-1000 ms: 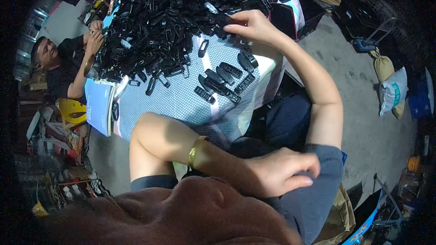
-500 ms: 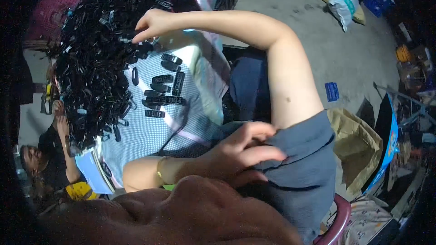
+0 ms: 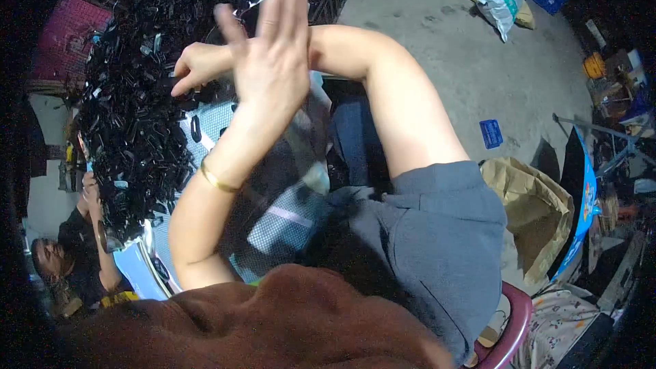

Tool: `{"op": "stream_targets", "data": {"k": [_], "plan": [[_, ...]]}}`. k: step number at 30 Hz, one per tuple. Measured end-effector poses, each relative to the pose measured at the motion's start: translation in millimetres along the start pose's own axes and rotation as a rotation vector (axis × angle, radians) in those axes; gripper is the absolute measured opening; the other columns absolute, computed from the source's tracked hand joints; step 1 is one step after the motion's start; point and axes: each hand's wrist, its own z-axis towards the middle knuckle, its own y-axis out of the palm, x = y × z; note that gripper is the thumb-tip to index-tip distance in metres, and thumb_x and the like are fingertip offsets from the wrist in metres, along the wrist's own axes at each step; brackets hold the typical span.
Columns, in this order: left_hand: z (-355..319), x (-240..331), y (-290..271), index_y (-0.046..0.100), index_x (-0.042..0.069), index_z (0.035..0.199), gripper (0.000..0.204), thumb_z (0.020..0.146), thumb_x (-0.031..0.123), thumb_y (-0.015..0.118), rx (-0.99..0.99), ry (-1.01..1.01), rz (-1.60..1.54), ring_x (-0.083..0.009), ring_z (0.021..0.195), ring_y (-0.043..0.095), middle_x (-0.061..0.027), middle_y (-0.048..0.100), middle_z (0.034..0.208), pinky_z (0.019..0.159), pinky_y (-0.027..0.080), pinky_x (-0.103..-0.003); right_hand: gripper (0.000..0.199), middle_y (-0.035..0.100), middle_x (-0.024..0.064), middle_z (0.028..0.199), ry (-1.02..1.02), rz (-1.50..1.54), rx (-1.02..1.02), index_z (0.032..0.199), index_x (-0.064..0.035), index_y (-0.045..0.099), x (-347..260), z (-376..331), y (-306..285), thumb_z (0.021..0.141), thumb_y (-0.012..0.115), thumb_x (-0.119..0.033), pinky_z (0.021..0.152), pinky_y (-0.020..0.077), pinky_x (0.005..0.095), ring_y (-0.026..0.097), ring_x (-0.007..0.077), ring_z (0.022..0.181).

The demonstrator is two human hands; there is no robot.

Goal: Inspecting and assembling black plastic hardware components on a workbench.

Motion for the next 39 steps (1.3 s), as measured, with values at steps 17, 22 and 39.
{"op": "stream_targets", "data": {"k": [17,22,39], "plan": [[-64.8,44.5,7.1,0.023,0.014,0.139,0.068,0.077,0.011,0.05,-0.11,0.059,-0.403,-0.0321,0.132,0.024,-0.0191,0.02,0.143,0.1,0.026,-0.056,0.041,0.064,0.0098,0.07,-0.033,-0.352,0.042,0.093,-0.0025,0.067,-5.4,25.9,-7.6,0.075,0.068,-0.039,0.059,0.0494,0.0279,0.061,0.016,0.061],[-64.7,50.1,11.0,0.06,0.007,0.109,0.034,0.077,0.016,0.052,-0.699,-0.27,-0.205,-0.0219,0.076,0.063,-0.0138,0.058,0.113,0.059,0.047,-0.036,0.047,0.065,0.0094,0.072,-0.008,-0.276,0.171,0.1,-0.0002,0.065,11.9,47.2,-29.3,0.074,0.069,-0.039,0.057,0.0506,0.0254,0.061,0.0128,0.059],[-123.1,18.4,-25.9,0.058,0.002,0.1,0.027,0.075,0.011,0.053,-0.658,-0.049,-0.417,-0.0219,0.079,0.058,-0.0074,0.059,0.076,0.071,0.045,-0.033,0.036,0.065,0.0126,0.088,-0.227,-0.449,-0.157,0.105,0.0023,0.06,-9.4,-13.5,-45.5,0.083,0.061,-0.026,0.068,0.0502,0.0296,0.062,0.0182,0.074]]}}
